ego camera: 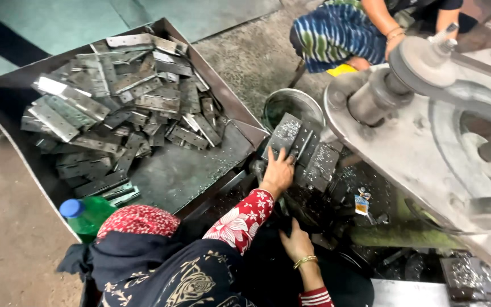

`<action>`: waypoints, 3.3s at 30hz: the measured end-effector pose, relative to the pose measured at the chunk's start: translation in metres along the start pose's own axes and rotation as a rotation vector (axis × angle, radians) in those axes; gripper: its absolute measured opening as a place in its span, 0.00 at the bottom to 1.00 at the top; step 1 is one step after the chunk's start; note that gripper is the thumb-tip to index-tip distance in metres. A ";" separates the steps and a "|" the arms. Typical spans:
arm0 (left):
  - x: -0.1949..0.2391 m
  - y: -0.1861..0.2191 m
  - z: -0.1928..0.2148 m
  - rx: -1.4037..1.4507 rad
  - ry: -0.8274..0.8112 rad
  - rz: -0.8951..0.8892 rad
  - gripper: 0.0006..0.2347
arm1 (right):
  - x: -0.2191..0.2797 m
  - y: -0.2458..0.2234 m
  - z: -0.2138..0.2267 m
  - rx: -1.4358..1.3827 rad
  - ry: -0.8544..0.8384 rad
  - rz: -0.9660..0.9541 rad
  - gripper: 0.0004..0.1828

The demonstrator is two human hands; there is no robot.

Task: The person places metal brackets one by one onto a machine jig, activates the press by hand, and then removes the processed pieces to clear the work area.

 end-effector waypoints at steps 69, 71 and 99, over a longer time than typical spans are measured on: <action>0.074 -0.352 -0.040 -0.254 0.058 0.622 0.15 | 0.014 -0.016 0.061 0.139 0.042 -0.019 0.41; 0.065 -0.353 -0.048 -0.315 0.016 0.572 0.14 | 0.012 -0.014 0.060 0.131 0.064 -0.007 0.41; 0.168 -0.339 -0.066 0.309 0.469 1.071 0.11 | 0.030 -0.029 0.074 0.100 0.071 0.016 0.36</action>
Point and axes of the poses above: each hand's wrist, its own x-axis away from the middle knuckle, its own z-axis out of the back of the hand, y = z × x, the point moved 8 cm from there along -x, towards the middle knuckle, and after that the axes turned 13 degrees about x, right-handed, at the moved point
